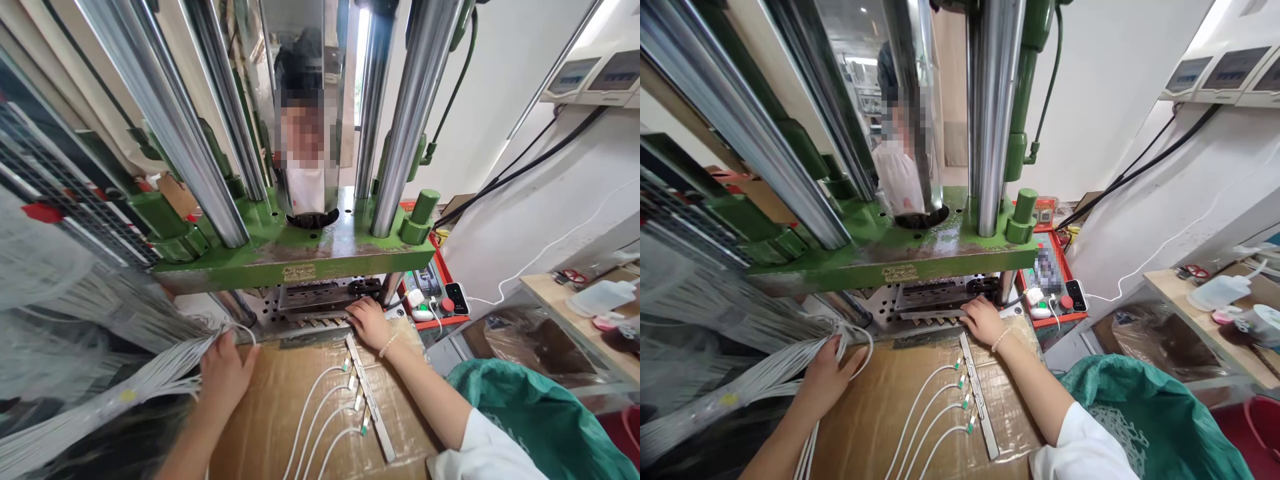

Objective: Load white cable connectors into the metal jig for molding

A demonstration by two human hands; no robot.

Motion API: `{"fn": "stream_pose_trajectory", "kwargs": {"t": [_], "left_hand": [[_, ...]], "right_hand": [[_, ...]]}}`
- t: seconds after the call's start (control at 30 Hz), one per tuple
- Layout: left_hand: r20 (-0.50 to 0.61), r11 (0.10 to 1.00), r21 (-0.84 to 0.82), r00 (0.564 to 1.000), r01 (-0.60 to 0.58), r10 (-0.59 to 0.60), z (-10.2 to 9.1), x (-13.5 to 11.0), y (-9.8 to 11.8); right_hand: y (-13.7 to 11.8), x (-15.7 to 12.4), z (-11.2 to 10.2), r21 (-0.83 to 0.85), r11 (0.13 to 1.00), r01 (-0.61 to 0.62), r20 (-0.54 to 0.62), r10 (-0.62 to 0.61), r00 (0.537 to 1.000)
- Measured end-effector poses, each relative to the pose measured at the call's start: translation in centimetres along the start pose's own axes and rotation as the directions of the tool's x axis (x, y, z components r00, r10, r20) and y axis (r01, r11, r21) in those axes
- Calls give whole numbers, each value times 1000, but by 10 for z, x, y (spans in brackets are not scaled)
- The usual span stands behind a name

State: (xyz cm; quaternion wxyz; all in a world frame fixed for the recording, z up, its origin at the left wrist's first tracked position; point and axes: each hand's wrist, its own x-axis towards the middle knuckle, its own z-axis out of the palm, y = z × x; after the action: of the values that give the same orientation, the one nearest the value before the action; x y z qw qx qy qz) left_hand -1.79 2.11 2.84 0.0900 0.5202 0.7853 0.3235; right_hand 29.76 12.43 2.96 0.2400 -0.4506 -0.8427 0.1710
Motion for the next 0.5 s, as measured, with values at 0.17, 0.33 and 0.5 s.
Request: {"fn": "stream_pose_trajectory", "kwargs": {"t": [0.17,0.33,0.5], "left_hand": [[286,780,55,759,-623,585,36,-18,62],[578,424,-451,105,-786,809,69,-3,116],[504,235,-597,-131,-767,854,95,12,140]], "right_hand": [[-38,-64,9,49,993,-111,-58,114,992],[-57,-147,18,154,978,-141,204,108,973],[-48,-169,17,110,980,-164,261,131,956]]}}
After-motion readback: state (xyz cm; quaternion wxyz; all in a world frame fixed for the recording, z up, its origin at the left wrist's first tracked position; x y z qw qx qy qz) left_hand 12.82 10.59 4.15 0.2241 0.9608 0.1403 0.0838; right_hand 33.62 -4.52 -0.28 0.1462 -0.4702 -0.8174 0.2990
